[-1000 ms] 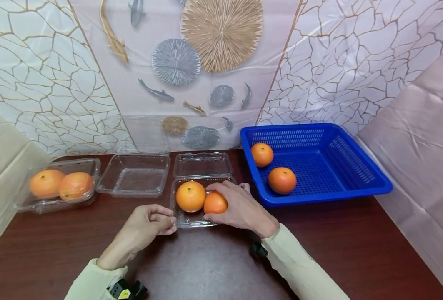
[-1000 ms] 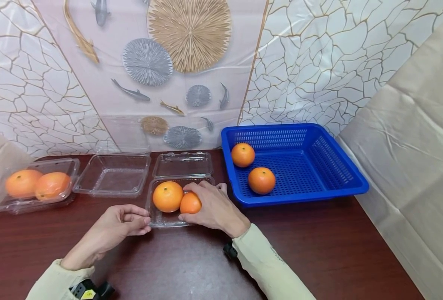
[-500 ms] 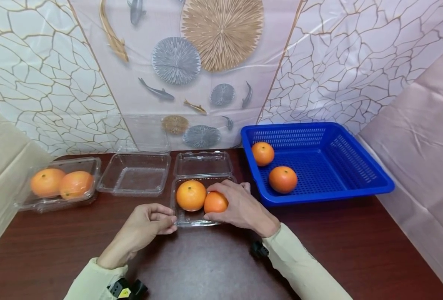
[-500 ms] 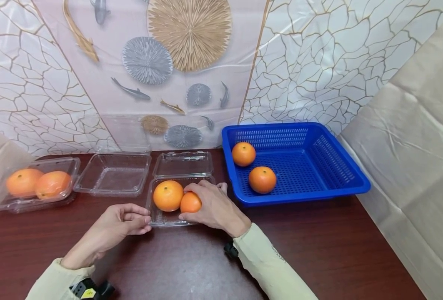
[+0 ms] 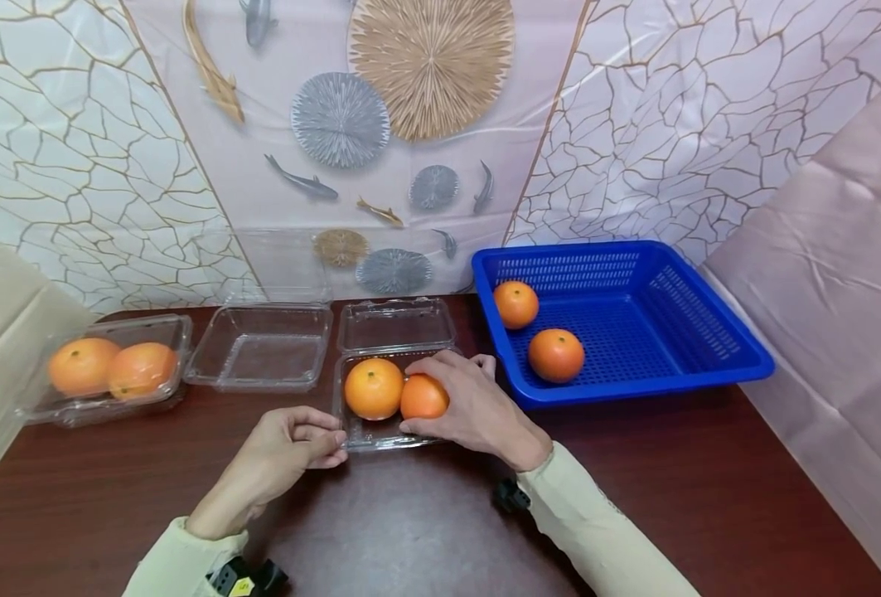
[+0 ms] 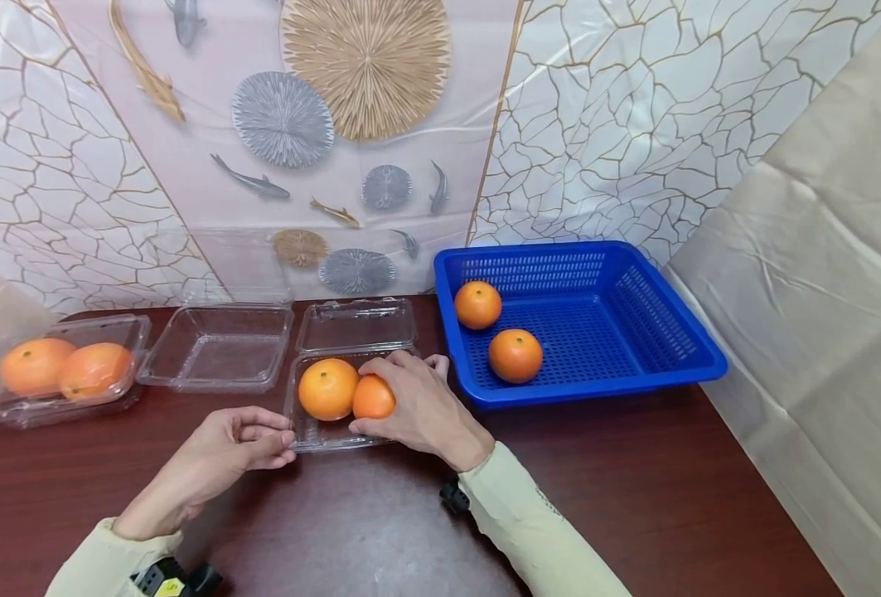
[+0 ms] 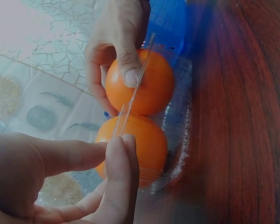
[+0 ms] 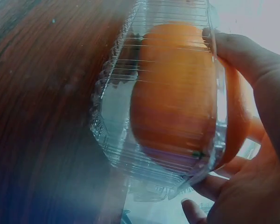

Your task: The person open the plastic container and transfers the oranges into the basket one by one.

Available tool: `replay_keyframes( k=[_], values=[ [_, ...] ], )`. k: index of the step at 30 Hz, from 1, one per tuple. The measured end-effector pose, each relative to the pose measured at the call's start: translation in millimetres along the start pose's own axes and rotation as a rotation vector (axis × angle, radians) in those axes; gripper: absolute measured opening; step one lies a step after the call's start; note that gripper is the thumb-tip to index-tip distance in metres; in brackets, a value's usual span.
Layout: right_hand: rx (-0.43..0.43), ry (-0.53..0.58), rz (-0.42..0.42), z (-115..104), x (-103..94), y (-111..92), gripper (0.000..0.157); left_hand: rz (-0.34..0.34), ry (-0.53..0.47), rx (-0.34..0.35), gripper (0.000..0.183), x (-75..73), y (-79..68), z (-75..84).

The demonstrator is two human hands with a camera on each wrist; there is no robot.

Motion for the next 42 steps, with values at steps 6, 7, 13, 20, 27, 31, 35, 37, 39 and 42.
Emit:
replay_keyframes(
  k=[6, 7, 13, 20, 27, 31, 35, 37, 39, 42],
  values=[
    [-0.009, 0.014, 0.033, -1, -2.1, 1, 0.061, -0.009, -0.005, 0.004, 0.029, -0.1, -0.4, -1.8],
    [-0.009, 0.014, 0.038, 0, -2.4, 1, 0.061, -0.010, -0.004, 0.004, 0.029, -0.3, -0.2, -1.9],
    [-0.017, 0.014, 0.060, 0, -4.4, 0, 0.061, -0.003, 0.004, 0.002, 0.028, -1.1, 0.6, -0.9],
    [-0.041, 0.011, 0.082, -3, -7.7, -1, 0.062, 0.006, 0.009, -0.001, 0.027, -0.6, -0.8, 0.9],
    [-0.070, 0.038, 0.112, -7, -14.4, -4, 0.061, 0.008, 0.000, -0.001, 0.028, -1.4, -0.5, 0.2],
    [-0.087, 0.032, 0.127, -8, -17.4, -5, 0.061, 0.006, 0.001, 0.000, 0.028, -1.4, -0.3, 0.3],
    [-0.117, 0.014, 0.153, -9, -21.9, -6, 0.060, 0.005, 0.002, 0.003, 0.028, -1.2, -0.3, 0.4],
    [-0.131, 0.005, 0.171, -11, -24.5, -6, 0.060, 0.005, 0.001, 0.004, 0.028, -1.2, -0.3, 0.3],
    [-0.137, 0.005, 0.187, -11, -26.9, -7, 0.060, 0.005, -0.001, 0.004, 0.028, -1.1, -0.2, 0.2],
    [-0.145, 0.005, 0.212, -12, -30.0, -8, 0.059, 0.004, 0.001, 0.002, 0.028, -1.0, -0.2, 0.1]
  ],
)
Point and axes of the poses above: each hand's wrist, its own y-axis towards the middle knuckle, its own x-axis out of the palm, z = x × y, the point moved 5 cm from there along y, towards the middle knuckle, and after that the axes turned 11 degrees about -z, right-handed, at the moved point
